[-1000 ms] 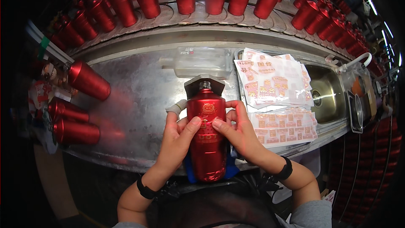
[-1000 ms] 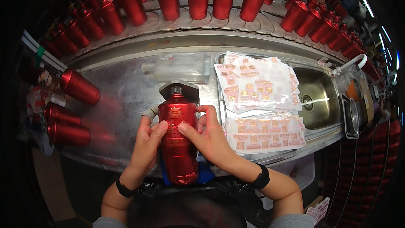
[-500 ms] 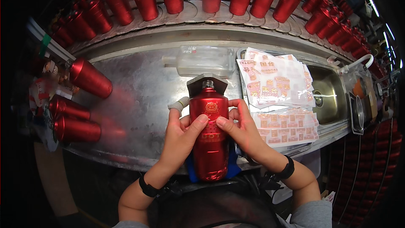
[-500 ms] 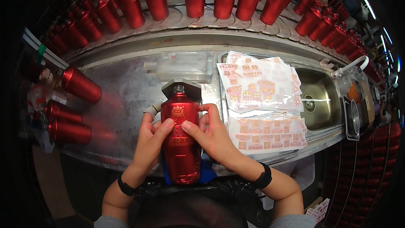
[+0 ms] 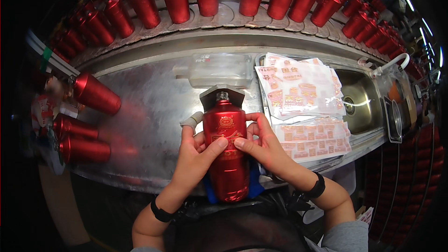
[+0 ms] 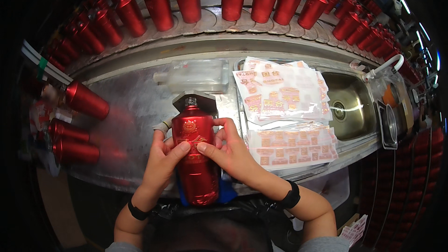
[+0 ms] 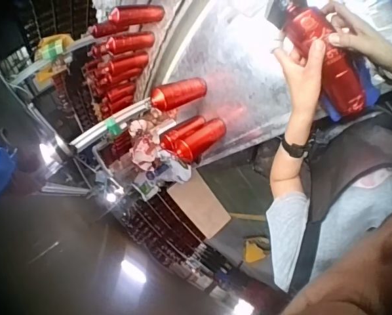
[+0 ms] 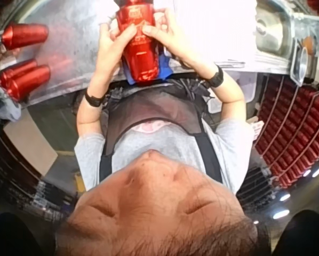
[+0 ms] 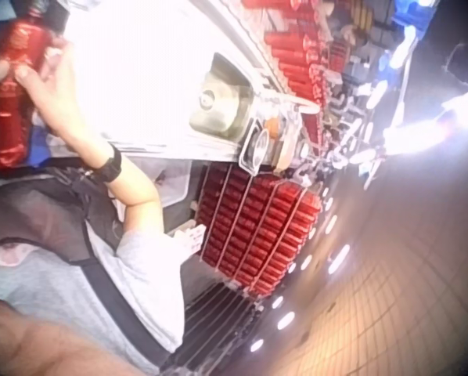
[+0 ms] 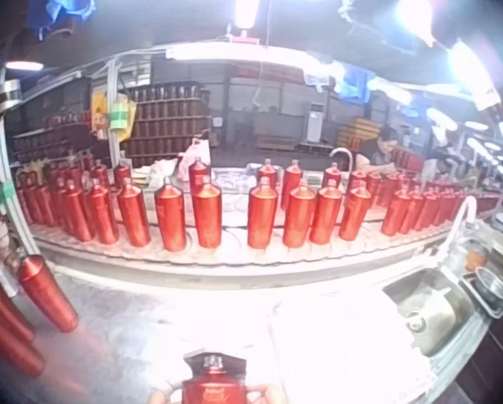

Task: Applying and wiping adhesive labels onto red metal liquor bottles on a conveyor line.

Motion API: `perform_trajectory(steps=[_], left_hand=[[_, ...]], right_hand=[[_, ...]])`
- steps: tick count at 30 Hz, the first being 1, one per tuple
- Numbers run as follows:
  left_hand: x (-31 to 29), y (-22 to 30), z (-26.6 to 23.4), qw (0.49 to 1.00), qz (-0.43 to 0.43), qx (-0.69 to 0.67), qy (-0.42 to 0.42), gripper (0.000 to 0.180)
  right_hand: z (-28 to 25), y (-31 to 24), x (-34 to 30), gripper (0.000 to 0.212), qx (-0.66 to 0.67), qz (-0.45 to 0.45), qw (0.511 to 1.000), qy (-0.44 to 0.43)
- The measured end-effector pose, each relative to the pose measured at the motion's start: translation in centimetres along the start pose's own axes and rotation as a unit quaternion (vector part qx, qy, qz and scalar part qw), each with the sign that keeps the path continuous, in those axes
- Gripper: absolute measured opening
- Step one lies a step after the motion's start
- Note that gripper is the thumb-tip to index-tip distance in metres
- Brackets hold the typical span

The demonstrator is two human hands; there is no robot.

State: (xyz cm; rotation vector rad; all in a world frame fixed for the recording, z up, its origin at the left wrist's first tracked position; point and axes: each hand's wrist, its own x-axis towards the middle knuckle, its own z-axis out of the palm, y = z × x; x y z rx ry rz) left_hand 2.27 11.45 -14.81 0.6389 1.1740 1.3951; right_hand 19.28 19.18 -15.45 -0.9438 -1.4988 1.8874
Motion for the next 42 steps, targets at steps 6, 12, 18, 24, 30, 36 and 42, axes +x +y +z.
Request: perform_trajectory(steps=[6, 12, 18, 24, 30, 36, 42], left_hand=[[0.9, 0.4, 1.8, 0.999, 0.026, 0.001, 0.019, 0.076], [1.1, 0.2, 2.8, 0.997, 0.043, 0.065, 0.021, 0.079], [1.5, 0.6, 2.9, 0.999, 0.021, 0.042, 0.026, 0.076], [1.9, -0.1, 3.4, 0.997, 0.043, 0.054, 0.031, 0.07], [1.9, -0.3, 3.2, 0.998, 0.026, 0.05, 0.026, 0.072], [1.7, -0.2, 2.8, 0.999, 0.01, 0.038, 0.03, 0.075], [2.1, -0.6, 3.6, 0.999, 0.032, 0.034, 0.017, 0.074]], right_hand=[[-1.3, -0.9, 0.5, 0.058, 0.043, 0.069, 0.997, -0.013], [-2.1, -0.6, 0.2, 0.058, 0.033, 0.047, 0.998, -0.019], [-2.9, -1.1, 0.4, 0.054, 0.075, 0.063, 0.995, -0.037], [-2.5, 0.1, 0.7, 0.051, 0.043, 0.048, 0.998, -0.004], [-3.4, 0.5, 0.6, 0.048, 0.071, 0.055, 0.996, -0.017], [-2.5, 0.4, 0.5, 0.05, 0.001, 0.014, 1.0, 0.001], [-3.1, 1.9, 0.8, 0.05, -0.052, -0.057, 0.997, 0.025]])
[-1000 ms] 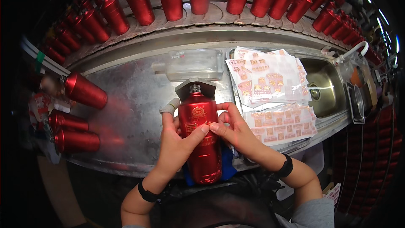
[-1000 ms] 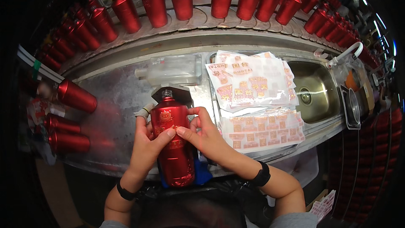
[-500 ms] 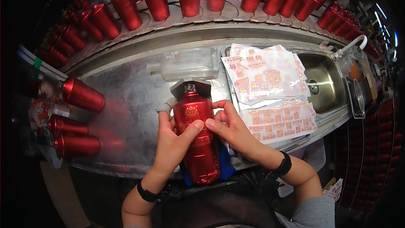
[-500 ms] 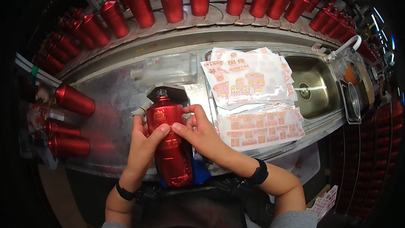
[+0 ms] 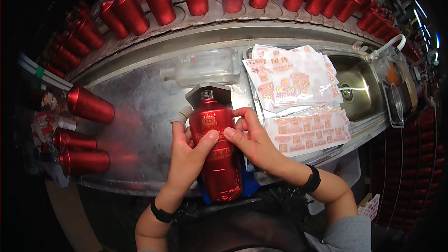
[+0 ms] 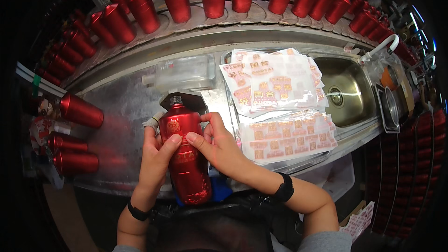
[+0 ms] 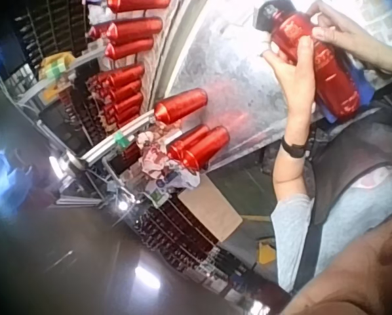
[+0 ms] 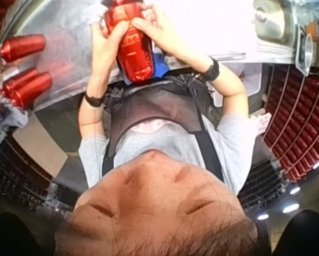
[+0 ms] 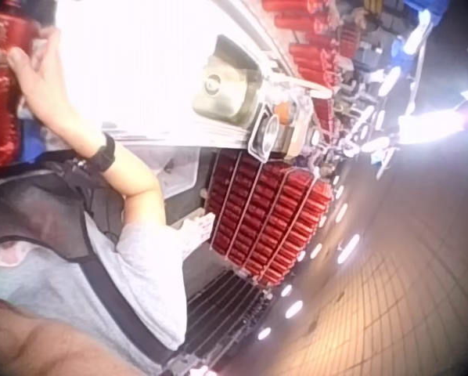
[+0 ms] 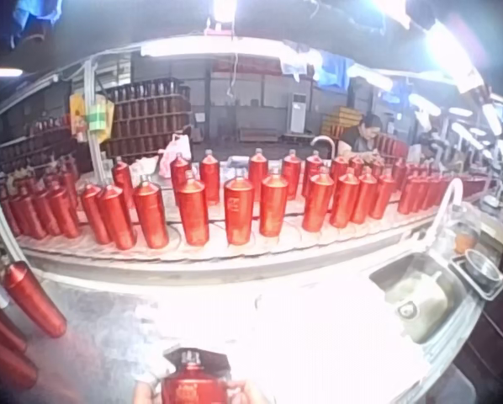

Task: Applying and wiping adhesive labels onto red metal liquor bottles on a conveyor line.

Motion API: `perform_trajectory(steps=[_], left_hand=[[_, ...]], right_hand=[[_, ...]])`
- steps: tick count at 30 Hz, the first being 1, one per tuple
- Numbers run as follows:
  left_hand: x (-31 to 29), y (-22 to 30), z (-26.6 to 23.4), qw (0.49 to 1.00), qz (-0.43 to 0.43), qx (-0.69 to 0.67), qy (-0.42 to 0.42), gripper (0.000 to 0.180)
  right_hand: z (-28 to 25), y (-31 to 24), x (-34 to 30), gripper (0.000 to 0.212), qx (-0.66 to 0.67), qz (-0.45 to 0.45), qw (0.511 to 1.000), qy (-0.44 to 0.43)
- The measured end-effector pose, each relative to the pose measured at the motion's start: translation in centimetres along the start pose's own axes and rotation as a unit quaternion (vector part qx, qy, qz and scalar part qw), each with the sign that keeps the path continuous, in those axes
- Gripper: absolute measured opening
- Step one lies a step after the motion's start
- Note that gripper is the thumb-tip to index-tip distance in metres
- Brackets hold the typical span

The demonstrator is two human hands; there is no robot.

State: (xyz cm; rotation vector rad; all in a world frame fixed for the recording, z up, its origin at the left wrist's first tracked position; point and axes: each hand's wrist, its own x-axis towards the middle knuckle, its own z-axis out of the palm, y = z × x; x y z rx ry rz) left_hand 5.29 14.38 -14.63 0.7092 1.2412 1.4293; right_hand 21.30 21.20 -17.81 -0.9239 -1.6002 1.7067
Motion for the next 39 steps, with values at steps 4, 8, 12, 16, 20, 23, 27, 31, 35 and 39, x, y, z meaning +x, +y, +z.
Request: perform_trajectory(steps=[4, 8, 12, 16, 20, 23, 27, 31, 35, 39], left_hand=[[-0.2, -0.2, -0.4, 1.0, -0.013, 0.004, -0.003, 0.075], [-1.8, -0.6, -1.5, 0.999, -0.032, -0.032, -0.015, 0.082], [-3.1, -0.5, -1.6, 0.998, -0.045, -0.015, -0.031, 0.09], [-3.1, -0.3, -1.9, 0.997, -0.061, -0.019, -0.039, 0.093], [-3.2, -0.1, -3.4, 0.996, -0.069, -0.024, -0.056, 0.096], [-3.5, 0.1, -3.9, 0.996, -0.061, -0.023, -0.057, 0.097], [-4.4, 0.8, -4.2, 0.997, -0.05, -0.007, -0.052, 0.098], [-4.9, 0.2, -5.8, 0.996, -0.054, 0.002, -0.068, 0.096], [-5.6, -0.2, -7.6, 0.996, -0.045, -0.022, -0.067, 0.09], [-5.3, -0.3, -8.2, 0.993, -0.042, -0.082, -0.071, 0.08]], right_hand=[[-0.6, -0.3, -0.3, 0.044, 0.077, 0.073, 0.994, -0.026], [-0.8, -0.9, -1.5, 0.043, 0.124, 0.111, 0.985, -0.046], [0.0, -0.1, -2.2, 0.053, 0.065, 0.078, 0.994, -0.038], [0.2, -0.8, -2.5, 0.066, 0.04, 0.086, 0.994, -0.055], [1.1, -1.2, -2.4, 0.069, 0.044, 0.119, 0.989, -0.073], [2.0, -0.8, -2.3, 0.068, 0.06, 0.112, 0.99, -0.068], [3.8, -1.4, -2.7, 0.067, 0.049, 0.091, 0.994, -0.039], [4.5, -0.3, -2.8, 0.065, 0.041, 0.111, 0.992, -0.04], [5.3, -1.3, -2.7, 0.064, 0.069, 0.157, 0.984, -0.048], [5.9, 0.0, -2.5, 0.065, 0.076, 0.133, 0.988, -0.034]])
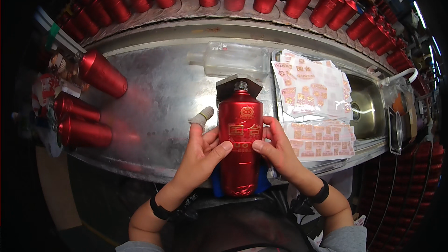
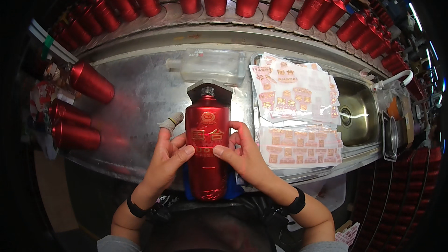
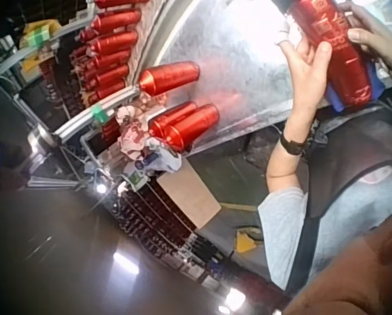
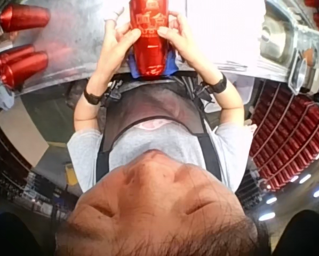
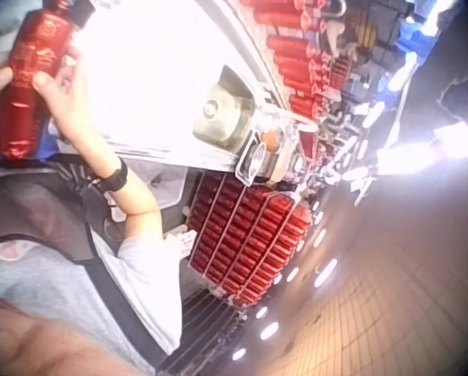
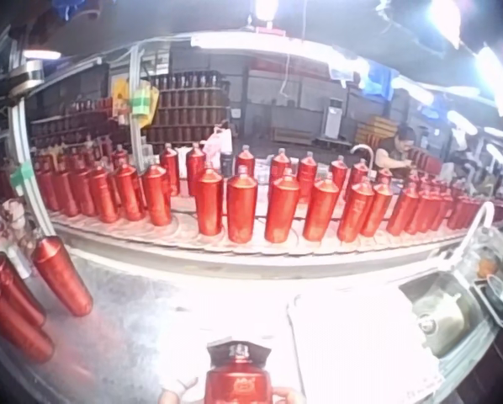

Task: Applying and wiping adhesive labels onto red metal liquor bottles on a conveyor line.

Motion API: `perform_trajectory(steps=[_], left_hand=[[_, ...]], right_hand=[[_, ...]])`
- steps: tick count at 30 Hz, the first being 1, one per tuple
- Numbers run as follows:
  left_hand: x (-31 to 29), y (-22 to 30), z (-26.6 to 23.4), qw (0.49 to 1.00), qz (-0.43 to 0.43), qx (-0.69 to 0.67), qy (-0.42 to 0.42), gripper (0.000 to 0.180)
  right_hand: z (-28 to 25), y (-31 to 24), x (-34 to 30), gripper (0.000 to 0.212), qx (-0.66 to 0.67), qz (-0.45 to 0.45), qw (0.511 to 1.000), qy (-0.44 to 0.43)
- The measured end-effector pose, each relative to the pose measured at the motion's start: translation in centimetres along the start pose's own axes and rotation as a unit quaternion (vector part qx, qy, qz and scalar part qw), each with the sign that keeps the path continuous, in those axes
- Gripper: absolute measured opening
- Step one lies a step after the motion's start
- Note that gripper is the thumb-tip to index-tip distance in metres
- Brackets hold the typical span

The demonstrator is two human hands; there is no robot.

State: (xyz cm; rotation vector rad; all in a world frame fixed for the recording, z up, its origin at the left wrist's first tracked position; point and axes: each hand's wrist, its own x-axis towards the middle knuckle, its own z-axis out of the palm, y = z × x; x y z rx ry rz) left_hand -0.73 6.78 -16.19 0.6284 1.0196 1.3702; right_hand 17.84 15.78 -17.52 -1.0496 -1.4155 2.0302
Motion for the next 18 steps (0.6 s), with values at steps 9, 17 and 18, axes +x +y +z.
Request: perform_trajectory(steps=[9, 17, 18], left_hand=[[0.3, -0.3, -0.3, 1.0, 0.006, -0.021, -0.01, 0.08], [0.3, 0.0, 0.4, 0.999, 0.015, 0.032, -0.002, 0.081], [0.5, 0.2, 0.4, 1.0, 0.015, 0.023, 0.007, 0.081]], right_hand=[[-0.3, 0.8, 0.3, 0.065, 0.012, -0.026, 1.0, -0.013], [-0.1, -0.5, -0.2, 0.062, -0.032, -0.028, 0.999, -0.001], [-0.4, -1.0, -0.1, 0.059, -0.027, -0.008, 1.0, 0.001]])
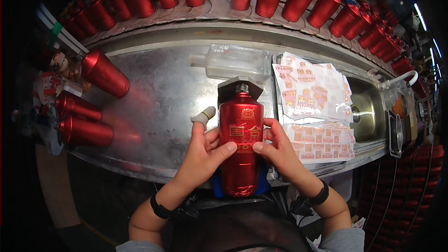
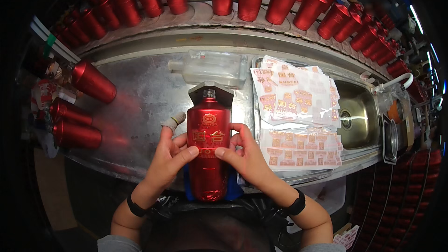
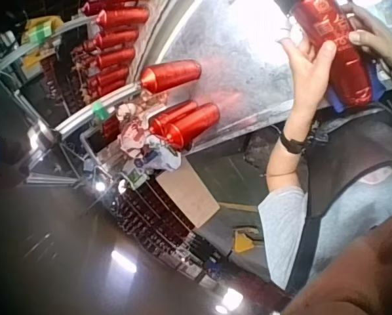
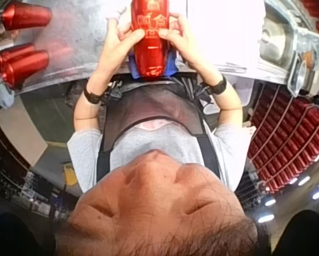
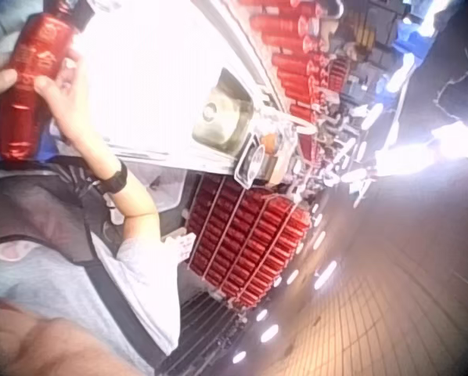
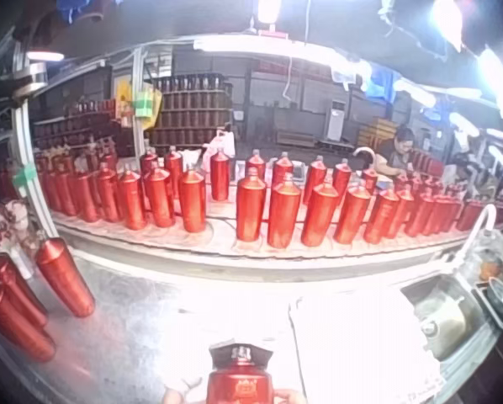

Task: Applying and wiping adhesive labels onto red metal liquor bottles on a conveyor line.

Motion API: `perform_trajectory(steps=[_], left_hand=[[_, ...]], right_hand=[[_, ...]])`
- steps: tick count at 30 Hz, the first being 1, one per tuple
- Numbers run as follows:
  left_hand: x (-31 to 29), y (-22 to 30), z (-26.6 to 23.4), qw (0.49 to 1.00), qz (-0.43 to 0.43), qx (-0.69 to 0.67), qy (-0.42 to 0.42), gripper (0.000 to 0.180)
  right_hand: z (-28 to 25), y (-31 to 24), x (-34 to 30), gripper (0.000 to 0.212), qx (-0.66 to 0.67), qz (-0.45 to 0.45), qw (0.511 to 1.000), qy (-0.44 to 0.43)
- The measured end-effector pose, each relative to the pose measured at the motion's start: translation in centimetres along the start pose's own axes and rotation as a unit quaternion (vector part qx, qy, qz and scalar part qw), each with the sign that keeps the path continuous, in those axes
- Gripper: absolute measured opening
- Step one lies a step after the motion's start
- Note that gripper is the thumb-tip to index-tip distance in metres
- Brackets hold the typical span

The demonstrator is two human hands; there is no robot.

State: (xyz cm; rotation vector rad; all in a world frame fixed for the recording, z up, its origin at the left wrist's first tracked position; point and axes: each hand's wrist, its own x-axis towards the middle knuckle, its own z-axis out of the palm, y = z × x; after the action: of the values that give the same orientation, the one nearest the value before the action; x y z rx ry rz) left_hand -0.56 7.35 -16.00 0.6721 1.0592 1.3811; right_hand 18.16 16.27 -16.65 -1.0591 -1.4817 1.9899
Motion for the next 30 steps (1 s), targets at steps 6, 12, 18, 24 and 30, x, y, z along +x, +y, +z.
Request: perform_trajectory(steps=[6, 12, 18, 24, 30], left_hand=[[1.6, 0.5, 0.8, 0.999, 0.012, -0.008, 0.035, 0.074], [1.9, 0.2, 1.3, 0.998, 0.025, 0.0, 0.057, 0.068], [1.7, 0.2, 1.0, 0.997, 0.019, -0.021, 0.068, 0.068], [1.1, 0.6, 1.0, 0.996, 0.027, 0.04, 0.071, 0.073], [0.7, 0.8, 0.8, 0.995, 0.023, 0.043, 0.081, 0.072]], right_hand=[[0.3, -1.4, 1.0, 0.05, 0.017, 0.002, 1.0, 0.014], [0.8, -0.4, 1.5, 0.046, 0.012, -0.019, 1.0, 0.02], [1.1, -0.9, 1.3, 0.043, 0.012, -0.019, 1.0, 0.015], [2.2, -0.8, 1.0, 0.043, 0.024, -0.03, 0.999, 0.011], [2.2, 0.7, 1.1, 0.044, 0.016, -0.052, 0.998, 0.012]])
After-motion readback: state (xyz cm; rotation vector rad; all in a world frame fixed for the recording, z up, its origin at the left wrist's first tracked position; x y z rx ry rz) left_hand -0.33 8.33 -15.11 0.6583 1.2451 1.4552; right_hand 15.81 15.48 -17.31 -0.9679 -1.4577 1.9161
